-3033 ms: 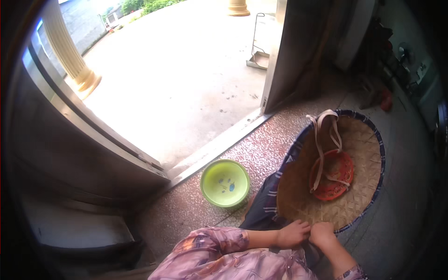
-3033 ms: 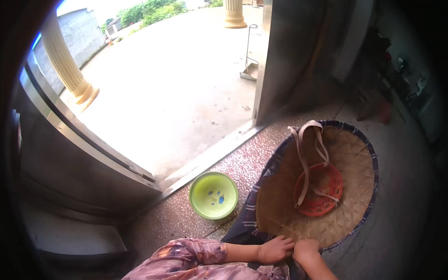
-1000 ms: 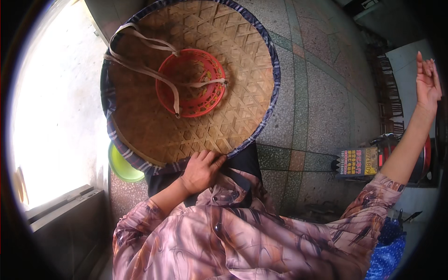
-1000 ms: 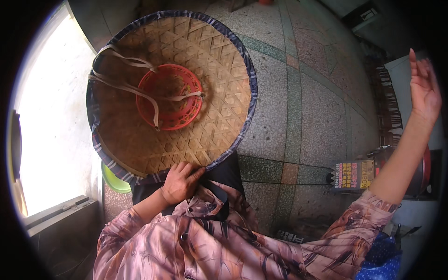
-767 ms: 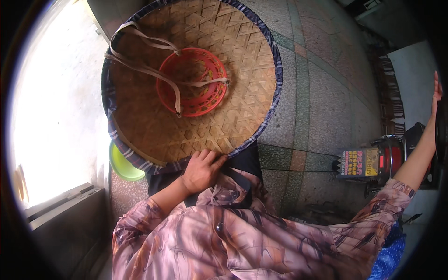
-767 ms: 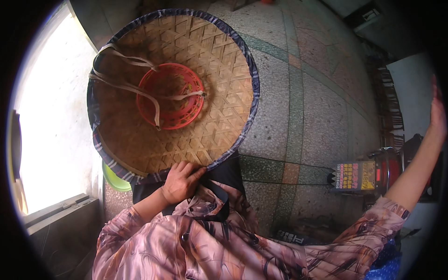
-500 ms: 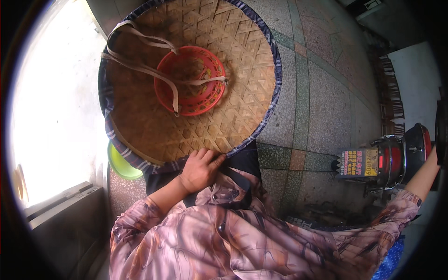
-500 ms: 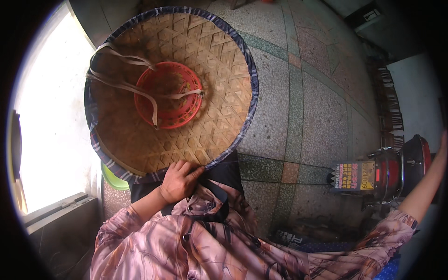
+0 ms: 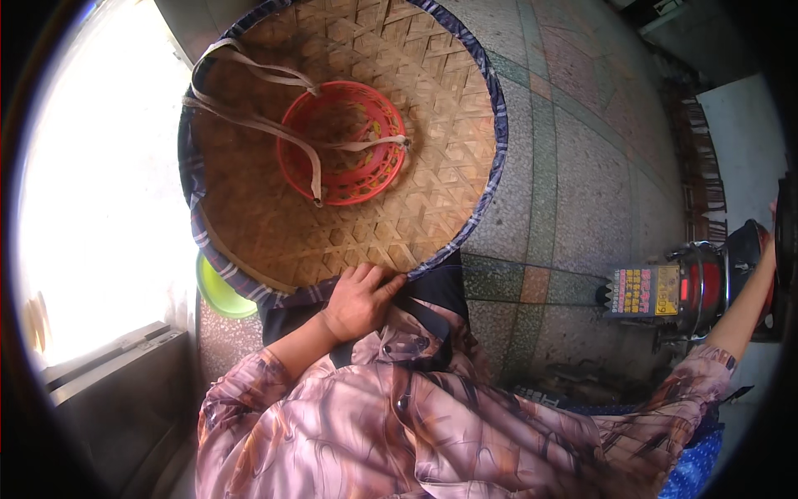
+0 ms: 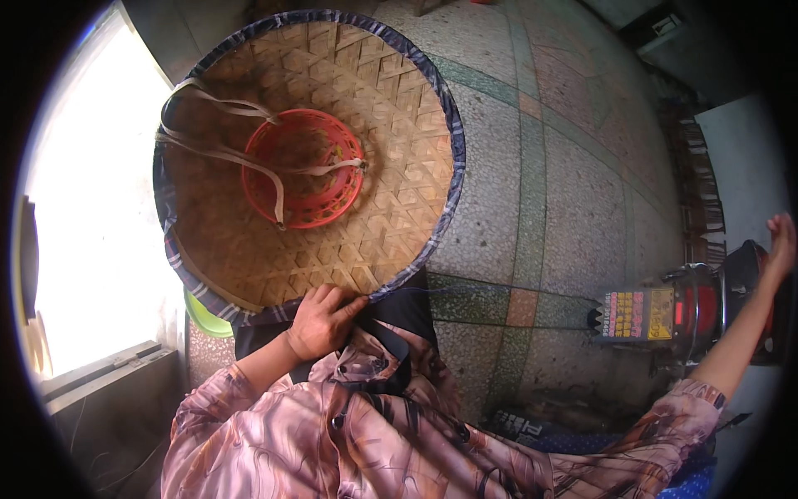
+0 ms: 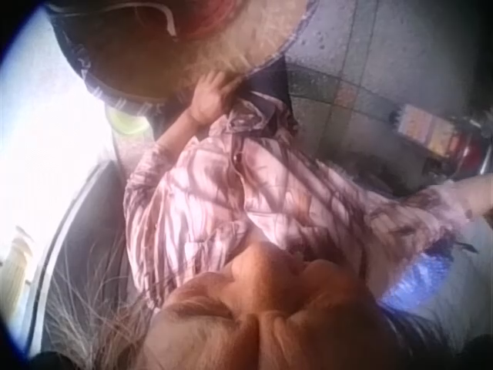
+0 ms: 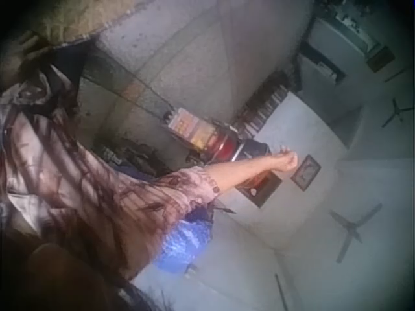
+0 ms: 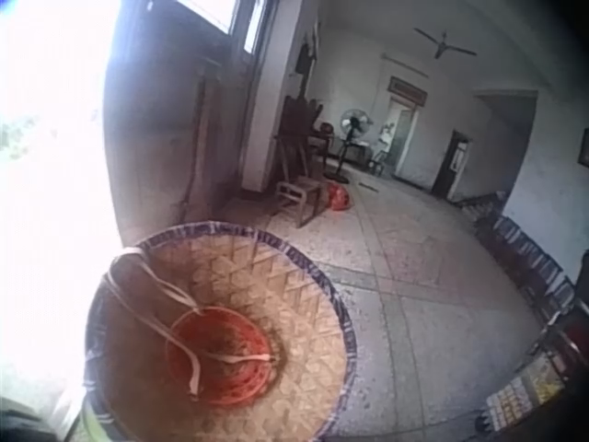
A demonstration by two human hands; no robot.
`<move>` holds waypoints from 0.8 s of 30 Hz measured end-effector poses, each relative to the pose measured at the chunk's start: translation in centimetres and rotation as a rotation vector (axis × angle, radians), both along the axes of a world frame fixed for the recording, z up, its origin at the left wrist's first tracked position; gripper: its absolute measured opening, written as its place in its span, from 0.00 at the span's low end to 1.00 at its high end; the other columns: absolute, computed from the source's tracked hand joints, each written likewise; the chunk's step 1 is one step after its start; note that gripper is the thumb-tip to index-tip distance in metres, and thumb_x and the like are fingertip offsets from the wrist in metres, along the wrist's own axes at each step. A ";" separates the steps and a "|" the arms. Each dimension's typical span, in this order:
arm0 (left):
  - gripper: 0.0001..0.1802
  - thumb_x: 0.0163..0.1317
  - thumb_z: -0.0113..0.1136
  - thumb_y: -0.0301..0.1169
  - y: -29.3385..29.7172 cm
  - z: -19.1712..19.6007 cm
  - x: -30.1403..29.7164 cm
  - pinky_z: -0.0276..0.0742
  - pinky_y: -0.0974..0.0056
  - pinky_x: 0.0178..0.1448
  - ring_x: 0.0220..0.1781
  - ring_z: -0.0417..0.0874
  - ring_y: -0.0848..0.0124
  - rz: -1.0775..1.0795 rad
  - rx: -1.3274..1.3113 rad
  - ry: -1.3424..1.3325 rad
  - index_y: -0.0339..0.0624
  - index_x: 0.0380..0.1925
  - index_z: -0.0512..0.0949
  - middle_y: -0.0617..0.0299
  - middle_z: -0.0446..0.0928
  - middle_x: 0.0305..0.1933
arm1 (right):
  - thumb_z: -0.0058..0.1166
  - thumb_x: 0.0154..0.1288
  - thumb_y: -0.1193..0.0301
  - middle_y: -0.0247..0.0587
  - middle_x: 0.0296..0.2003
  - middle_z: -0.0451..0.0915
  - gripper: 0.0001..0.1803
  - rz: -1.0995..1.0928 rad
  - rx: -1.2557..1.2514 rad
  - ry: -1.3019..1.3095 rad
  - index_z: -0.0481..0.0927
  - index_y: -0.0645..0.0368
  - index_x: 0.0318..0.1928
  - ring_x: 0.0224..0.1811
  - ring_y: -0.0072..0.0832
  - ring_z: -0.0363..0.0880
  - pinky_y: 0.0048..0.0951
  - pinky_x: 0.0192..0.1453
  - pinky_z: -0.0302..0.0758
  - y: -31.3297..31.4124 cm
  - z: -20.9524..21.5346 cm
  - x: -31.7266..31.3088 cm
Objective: Repairing the edge of a traditional woven bamboo hat by sewing a fabric border with a needle and thread.
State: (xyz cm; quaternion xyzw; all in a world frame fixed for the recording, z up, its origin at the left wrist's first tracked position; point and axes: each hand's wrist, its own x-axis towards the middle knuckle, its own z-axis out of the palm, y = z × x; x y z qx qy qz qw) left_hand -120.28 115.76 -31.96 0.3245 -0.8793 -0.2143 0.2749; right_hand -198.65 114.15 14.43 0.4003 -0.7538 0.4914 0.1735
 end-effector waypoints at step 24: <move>0.16 0.50 0.65 0.25 -0.2 1.9 -0.8 0.70 0.57 0.43 0.43 0.78 0.60 0.080 0.073 0.016 0.45 0.42 0.84 0.61 0.77 0.42 | 0.61 0.60 0.74 0.43 0.34 0.76 0.06 1.118 0.689 0.441 0.76 0.57 0.34 0.37 0.43 0.79 0.43 0.40 0.72 2.0 -41.5 55.8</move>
